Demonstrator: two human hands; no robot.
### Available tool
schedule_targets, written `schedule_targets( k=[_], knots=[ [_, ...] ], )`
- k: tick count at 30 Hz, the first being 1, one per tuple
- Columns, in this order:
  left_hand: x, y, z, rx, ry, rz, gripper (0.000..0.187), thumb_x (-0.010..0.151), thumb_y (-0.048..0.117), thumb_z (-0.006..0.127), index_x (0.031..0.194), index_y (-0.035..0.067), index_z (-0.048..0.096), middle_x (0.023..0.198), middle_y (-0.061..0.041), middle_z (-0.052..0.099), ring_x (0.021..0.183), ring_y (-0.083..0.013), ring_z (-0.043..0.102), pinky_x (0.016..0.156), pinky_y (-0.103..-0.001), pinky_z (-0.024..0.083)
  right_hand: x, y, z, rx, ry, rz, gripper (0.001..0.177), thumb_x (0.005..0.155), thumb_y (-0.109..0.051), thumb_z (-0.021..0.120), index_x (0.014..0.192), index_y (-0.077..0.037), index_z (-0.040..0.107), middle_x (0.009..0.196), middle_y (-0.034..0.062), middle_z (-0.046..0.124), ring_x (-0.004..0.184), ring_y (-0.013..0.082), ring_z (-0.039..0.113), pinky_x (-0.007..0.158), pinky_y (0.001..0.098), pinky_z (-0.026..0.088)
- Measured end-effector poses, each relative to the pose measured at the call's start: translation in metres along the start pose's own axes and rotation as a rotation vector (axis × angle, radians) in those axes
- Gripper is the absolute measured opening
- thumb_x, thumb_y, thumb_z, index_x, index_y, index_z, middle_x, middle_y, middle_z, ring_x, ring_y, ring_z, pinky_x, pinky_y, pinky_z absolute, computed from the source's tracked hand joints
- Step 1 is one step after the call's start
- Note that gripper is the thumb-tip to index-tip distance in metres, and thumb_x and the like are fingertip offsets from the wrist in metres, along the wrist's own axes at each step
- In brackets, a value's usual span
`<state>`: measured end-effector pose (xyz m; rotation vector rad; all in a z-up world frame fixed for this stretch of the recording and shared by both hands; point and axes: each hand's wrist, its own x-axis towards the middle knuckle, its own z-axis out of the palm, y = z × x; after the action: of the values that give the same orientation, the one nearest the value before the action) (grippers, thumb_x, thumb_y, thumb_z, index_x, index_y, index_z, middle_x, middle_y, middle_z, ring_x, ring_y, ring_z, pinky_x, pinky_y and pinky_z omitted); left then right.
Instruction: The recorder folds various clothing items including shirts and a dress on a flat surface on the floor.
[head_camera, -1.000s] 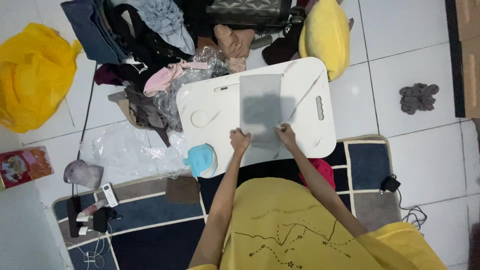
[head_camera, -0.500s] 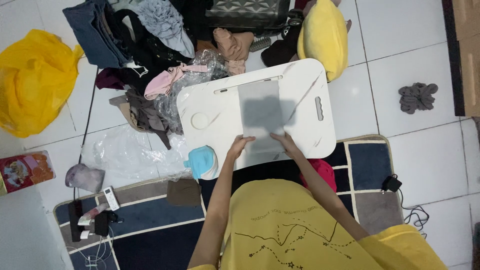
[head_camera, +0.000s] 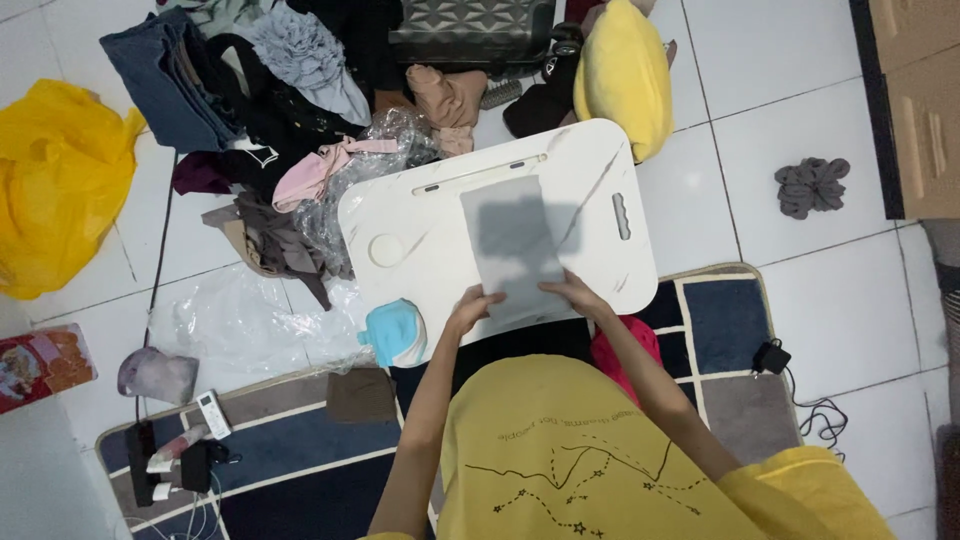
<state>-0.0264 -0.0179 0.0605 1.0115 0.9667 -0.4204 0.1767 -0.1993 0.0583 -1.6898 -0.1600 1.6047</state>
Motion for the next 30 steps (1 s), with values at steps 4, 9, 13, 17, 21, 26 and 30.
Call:
schedule_targets(
  k=[4,9,13,17,21,26,30],
  knots=[
    [0.026,-0.004,-0.003,0.113,-0.168,-0.143,0.093,0.078,0.049,0.076,0.149,0.000,0.041,0.143,-0.020,0.056,0.129,-0.0354,0.055,0.106,-0.051,0.048,0.016,0.022,-0.044,0.090,0.047,0.010,0.089,0.082,-0.031,0.077,0.154,-0.002,0.036,0.146,0.0233,0.054,0.135,0.0355,0.052,0.114,0.0509,0.044],
    [0.066,0.003,-0.009,0.483,0.568,0.229,0.097,0.082,0.052,0.080,0.145,-0.008,0.035,0.145,-0.030,0.044,0.130,-0.0403,0.052,0.112,-0.046,0.045,0.013,-0.001,-0.095,0.511,0.698,-0.385,0.095,0.090,-0.038,0.076,0.159,-0.008,0.018,0.151,0.0249,0.043,0.143,0.0368,0.041,0.117,0.0549,0.027],
    [0.063,0.056,-0.008,0.551,0.546,0.171,0.096,0.085,0.051,0.076,0.151,-0.005,0.034,0.151,-0.028,0.039,0.136,-0.0413,0.044,0.111,-0.050,0.039,0.023,-0.005,-0.103,0.207,0.901,-0.085,0.102,0.088,-0.051,0.070,0.162,-0.007,0.015,0.142,0.0266,0.053,0.131,0.0381,0.054,0.112,0.0526,0.042],
    [0.097,0.075,-0.005,0.458,0.498,0.188,0.098,0.086,0.052,0.073,0.152,-0.007,0.033,0.141,-0.027,0.050,0.124,-0.0372,0.056,0.106,-0.047,0.046,0.043,-0.003,-0.098,-0.076,0.848,-0.014,0.108,0.080,-0.048,0.086,0.153,0.007,0.029,0.144,0.0292,0.047,0.128,0.0390,0.056,0.107,0.0458,0.050],
    [0.124,0.087,0.001,0.281,0.395,0.214,0.077,0.086,0.046,0.074,0.138,-0.009,0.061,0.114,-0.024,0.074,0.101,-0.0319,0.074,0.096,-0.041,0.058,0.024,-0.017,-0.101,-0.023,0.747,0.009,0.089,0.076,-0.045,0.083,0.140,0.013,0.058,0.129,0.0297,0.071,0.114,0.0372,0.073,0.102,0.0402,0.059],
    [0.141,0.126,0.022,0.293,0.388,0.322,0.068,0.079,0.030,0.079,0.134,-0.004,0.059,0.118,-0.021,0.073,0.102,-0.0295,0.073,0.093,-0.040,0.058,0.053,0.053,-0.116,0.114,0.637,0.007,0.077,0.076,-0.029,0.086,0.133,0.008,0.051,0.122,0.0250,0.064,0.108,0.0326,0.065,0.093,0.0420,0.054],
    [0.165,0.166,0.049,0.263,0.129,0.441,0.066,0.084,0.025,0.074,0.144,0.006,0.054,0.133,-0.013,0.065,0.120,-0.0260,0.064,0.100,-0.039,0.050,0.020,0.064,-0.085,0.227,0.677,-0.081,0.059,0.082,-0.027,0.085,0.125,0.005,0.061,0.120,0.0151,0.068,0.107,0.0249,0.065,0.092,0.0364,0.052]
  ],
)
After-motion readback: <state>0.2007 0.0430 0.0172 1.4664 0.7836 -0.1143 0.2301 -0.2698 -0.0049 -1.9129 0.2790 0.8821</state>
